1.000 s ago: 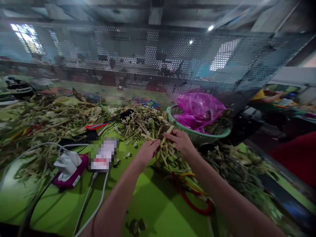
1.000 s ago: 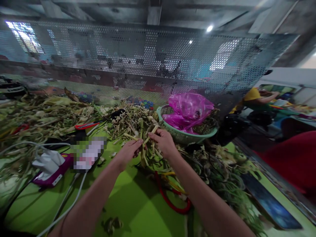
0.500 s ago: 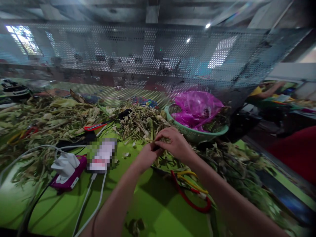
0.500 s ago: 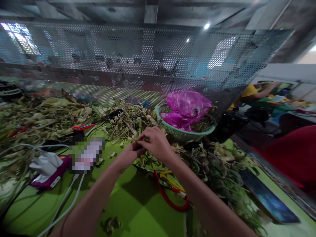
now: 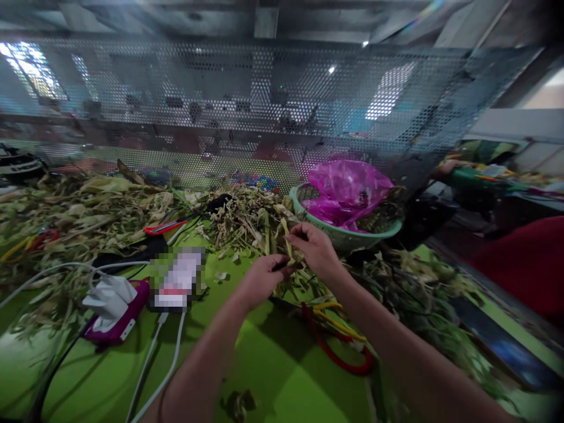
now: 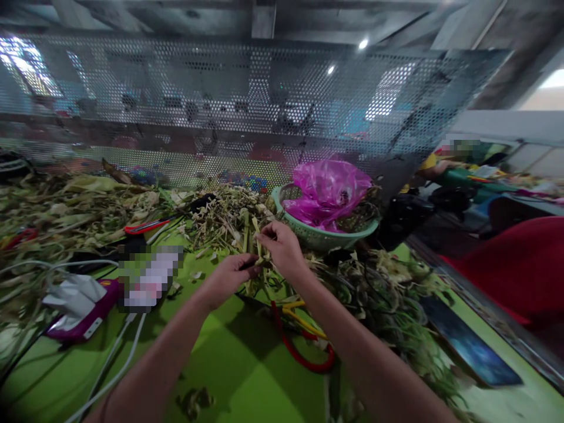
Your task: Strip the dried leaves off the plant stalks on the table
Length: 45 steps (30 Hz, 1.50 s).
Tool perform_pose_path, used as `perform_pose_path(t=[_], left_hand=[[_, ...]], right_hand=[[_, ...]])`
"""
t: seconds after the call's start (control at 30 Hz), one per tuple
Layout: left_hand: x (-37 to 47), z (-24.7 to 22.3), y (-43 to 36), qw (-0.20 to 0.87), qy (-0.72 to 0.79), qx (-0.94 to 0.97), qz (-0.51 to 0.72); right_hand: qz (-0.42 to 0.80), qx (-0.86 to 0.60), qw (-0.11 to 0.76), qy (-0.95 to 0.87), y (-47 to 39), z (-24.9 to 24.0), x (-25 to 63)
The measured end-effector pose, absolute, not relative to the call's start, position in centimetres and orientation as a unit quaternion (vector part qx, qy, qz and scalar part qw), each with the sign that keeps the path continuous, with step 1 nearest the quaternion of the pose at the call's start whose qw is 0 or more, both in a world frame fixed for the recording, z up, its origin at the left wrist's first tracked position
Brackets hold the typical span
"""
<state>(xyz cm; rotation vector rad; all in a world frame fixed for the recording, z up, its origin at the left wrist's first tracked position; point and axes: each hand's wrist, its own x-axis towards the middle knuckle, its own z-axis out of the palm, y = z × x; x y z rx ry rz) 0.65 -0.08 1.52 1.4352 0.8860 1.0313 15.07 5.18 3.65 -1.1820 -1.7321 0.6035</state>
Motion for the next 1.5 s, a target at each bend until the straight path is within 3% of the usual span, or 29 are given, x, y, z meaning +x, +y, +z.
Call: perform_pose_path(t=[0.13,0.3,0.47,0.67,0.73,0.9,0.97,1.13,1.37,1.5], left_hand=[[0.9,1.0,0.0,0.594,0.366,0.535,0.476],[0.4,0.7,0.7,0.682,0.332,0.310,0.572],[0.1,0.7,1.3,0.704,0.264,0.244,0.612],[-0.3,0.8,1.2,0.703,0.286,0.265,0.595],[-0.5,0.5,1.2,0.687,0.315,0.271,0.596],[-0.8,0.4,1.6,0.675,0.323,0.242,0.618],[-0.8,0.6,1.5,0.672,0.314,0.225,0.631],[-0.4,1.0,1.1,0.676,0.304,0.213,0.636],[-0.5,1.1,1.0,0.671,0.325,0.237,0.623],[-0.6,1.4,1.1,0.661,0.351,0.232,0.622]], right_hand=[[0.208,-0.459,0.440,-0.743,5.3,4.4,15.4],[0.090,-0.441,0.475,-0.757,4.6,5.8,15.7],[0.273,-0.453,0.342,-0.777,3.8,5.2,15.1],[0.356,-0.409,0.356,-0.761,4.2,4.1,14.6],[0.302,-0.420,0.356,-0.778,4.3,4.3,14.8],[0.027,-0.421,0.426,-0.800,3.6,5.5,14.9],[-0.002,-0.415,0.412,-0.811,3.1,5.5,14.5],[0.009,-0.425,0.330,-0.843,2.6,4.0,13.3],[0.157,-0.433,0.344,-0.818,2.8,3.2,13.2],[0.184,-0.454,0.337,-0.804,2.6,3.4,13.3]])
